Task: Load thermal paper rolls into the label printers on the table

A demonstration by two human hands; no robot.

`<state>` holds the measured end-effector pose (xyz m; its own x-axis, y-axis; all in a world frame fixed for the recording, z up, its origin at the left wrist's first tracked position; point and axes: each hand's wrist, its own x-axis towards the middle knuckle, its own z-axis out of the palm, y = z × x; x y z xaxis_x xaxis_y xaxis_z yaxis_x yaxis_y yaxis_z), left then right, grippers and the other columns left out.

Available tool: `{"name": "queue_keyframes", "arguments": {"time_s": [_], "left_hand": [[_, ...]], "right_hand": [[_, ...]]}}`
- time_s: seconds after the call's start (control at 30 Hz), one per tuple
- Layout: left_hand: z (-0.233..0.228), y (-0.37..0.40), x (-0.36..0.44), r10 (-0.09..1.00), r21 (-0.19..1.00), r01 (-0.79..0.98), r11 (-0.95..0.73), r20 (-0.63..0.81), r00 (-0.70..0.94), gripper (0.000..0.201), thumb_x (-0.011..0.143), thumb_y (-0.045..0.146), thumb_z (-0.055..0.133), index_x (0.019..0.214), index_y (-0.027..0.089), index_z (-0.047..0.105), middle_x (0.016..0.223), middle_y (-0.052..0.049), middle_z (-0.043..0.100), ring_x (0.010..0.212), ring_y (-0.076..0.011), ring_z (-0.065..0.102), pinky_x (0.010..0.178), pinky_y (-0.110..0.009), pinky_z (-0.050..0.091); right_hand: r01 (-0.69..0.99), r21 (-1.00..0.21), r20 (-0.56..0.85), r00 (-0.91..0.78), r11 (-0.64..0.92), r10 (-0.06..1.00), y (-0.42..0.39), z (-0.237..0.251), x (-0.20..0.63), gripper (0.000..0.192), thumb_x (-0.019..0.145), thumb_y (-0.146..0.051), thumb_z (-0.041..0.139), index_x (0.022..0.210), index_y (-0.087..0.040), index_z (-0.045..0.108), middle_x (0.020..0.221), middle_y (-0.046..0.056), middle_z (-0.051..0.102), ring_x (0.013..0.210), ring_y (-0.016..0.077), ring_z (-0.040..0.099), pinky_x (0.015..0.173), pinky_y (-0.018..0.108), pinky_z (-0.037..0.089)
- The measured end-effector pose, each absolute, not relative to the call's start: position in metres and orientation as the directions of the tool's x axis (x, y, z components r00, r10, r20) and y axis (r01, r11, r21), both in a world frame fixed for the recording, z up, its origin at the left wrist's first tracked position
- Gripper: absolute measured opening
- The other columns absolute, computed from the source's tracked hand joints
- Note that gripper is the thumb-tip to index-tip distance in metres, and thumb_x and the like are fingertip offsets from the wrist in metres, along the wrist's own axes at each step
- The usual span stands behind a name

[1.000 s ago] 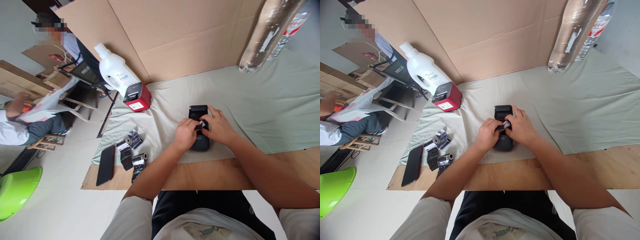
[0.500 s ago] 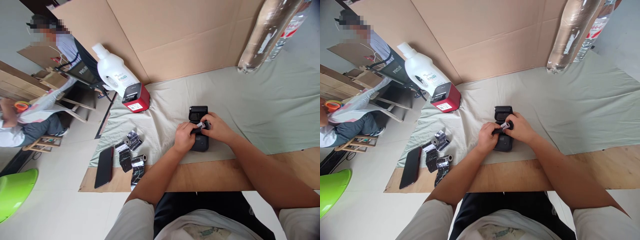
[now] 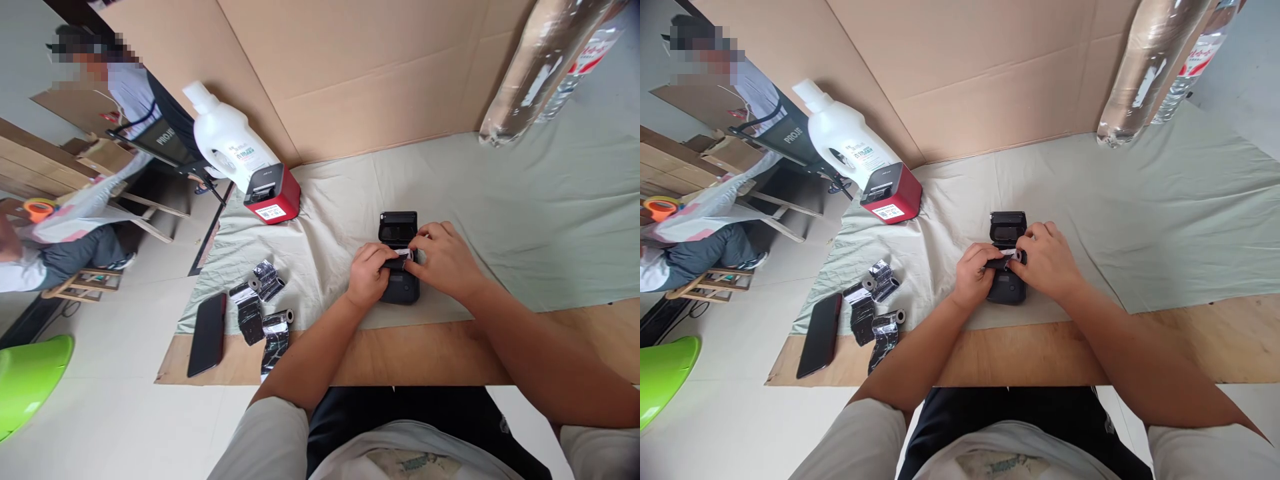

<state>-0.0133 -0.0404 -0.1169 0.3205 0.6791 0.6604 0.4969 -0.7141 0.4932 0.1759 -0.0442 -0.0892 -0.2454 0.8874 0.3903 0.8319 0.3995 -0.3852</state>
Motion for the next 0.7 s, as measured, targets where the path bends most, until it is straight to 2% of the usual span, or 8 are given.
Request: {"name": "queue_keyframes", "arguments": {"time_s": [0.1, 0.23, 0.4, 0.47, 0.53, 0.63, 0.7], "left_hand": [[-0.119, -0.040, -0.013, 0.673, 0.506, 0.474, -0.721, 0.676, 0.301, 0.035, 0.079, -0.002, 0.043, 0.093, 0.019, 0.068, 0.095, -0.006, 0.070, 0.093, -0.0161, 0.065, 0.086, -0.031, 0.055], [-0.119, -0.039, -0.012, 0.679, 0.514, 0.466, -0.720, 0.661, 0.319, 0.039, 0.075, -0.003, 0.042, 0.094, 0.019, 0.069, 0.096, -0.006, 0.070, 0.094, -0.0164, 0.065, 0.086, -0.031, 0.056], [-0.119, -0.038, -0.011, 0.708, 0.504, 0.515, -0.694, 0.607, 0.361, 0.041, 0.072, -0.005, 0.043, 0.093, 0.019, 0.069, 0.095, -0.005, 0.072, 0.095, -0.0179, 0.066, 0.088, -0.034, 0.054], [-0.118, -0.037, -0.012, 0.724, 0.495, 0.539, -0.681, 0.566, 0.396, 0.039, 0.074, -0.004, 0.045, 0.094, 0.019, 0.070, 0.093, -0.005, 0.074, 0.093, -0.0184, 0.068, 0.087, -0.035, 0.053], [-0.117, -0.037, -0.012, 0.737, 0.481, 0.566, -0.669, 0.524, 0.427, 0.035, 0.076, -0.002, 0.048, 0.095, 0.019, 0.070, 0.091, -0.005, 0.075, 0.091, -0.0189, 0.068, 0.087, -0.036, 0.052], [-0.113, -0.037, -0.015, 0.720, 0.447, 0.568, -0.691, 0.496, 0.485, 0.026, 0.080, 0.003, 0.054, 0.094, 0.018, 0.069, 0.094, -0.006, 0.075, 0.092, -0.0200, 0.068, 0.090, -0.039, 0.049], [-0.110, -0.039, -0.017, 0.688, 0.411, 0.554, -0.724, 0.486, 0.538, 0.019, 0.082, 0.008, 0.059, 0.093, 0.018, 0.070, 0.096, -0.006, 0.074, 0.097, -0.0218, 0.066, 0.092, -0.041, 0.048]], "right_hand": [[0.848, -0.368, 0.321, -0.268, 0.381, 0.908, -0.044, -0.085, 0.176, 0.014, 0.081, -0.032, 0.070, 0.087, -0.020, 0.073, 0.092, 0.011, 0.066, 0.093, 0.0295, 0.060, 0.084, 0.043, 0.051], [0.892, -0.331, 0.138, -0.276, 0.307, 0.951, -0.043, -0.078, 0.173, 0.016, 0.085, -0.033, 0.066, 0.090, -0.020, 0.074, 0.089, 0.008, 0.070, 0.088, 0.0258, 0.064, 0.072, 0.036, 0.048], [0.923, -0.228, 0.000, -0.318, 0.309, 0.948, -0.047, -0.070, 0.169, 0.023, 0.090, -0.028, 0.058, 0.102, -0.019, 0.075, 0.099, 0.013, 0.073, 0.098, 0.0301, 0.066, 0.075, 0.037, 0.049], [0.915, -0.280, -0.053, -0.317, 0.291, 0.947, -0.047, -0.068, 0.172, 0.031, 0.090, -0.029, 0.057, 0.115, -0.018, 0.072, 0.106, 0.014, 0.072, 0.101, 0.0316, 0.066, 0.078, 0.039, 0.050], [0.880, -0.392, -0.072, -0.319, 0.267, 0.945, -0.044, -0.068, 0.179, 0.038, 0.089, -0.033, 0.059, 0.123, -0.019, 0.068, 0.111, 0.013, 0.071, 0.099, 0.0299, 0.067, 0.081, 0.040, 0.052], [0.771, -0.606, -0.099, -0.318, 0.196, 0.943, -0.036, -0.073, 0.192, 0.034, 0.084, -0.031, 0.063, 0.116, -0.021, 0.067, 0.109, 0.009, 0.070, 0.089, 0.0233, 0.069, 0.079, 0.036, 0.053], [0.714, -0.696, -0.127, -0.232, 0.080, 0.965, -0.029, -0.079, 0.198, 0.025, 0.084, -0.028, 0.061, 0.107, -0.020, 0.065, 0.102, 0.008, 0.072, 0.086, 0.0216, 0.069, 0.077, 0.035, 0.053]]}}
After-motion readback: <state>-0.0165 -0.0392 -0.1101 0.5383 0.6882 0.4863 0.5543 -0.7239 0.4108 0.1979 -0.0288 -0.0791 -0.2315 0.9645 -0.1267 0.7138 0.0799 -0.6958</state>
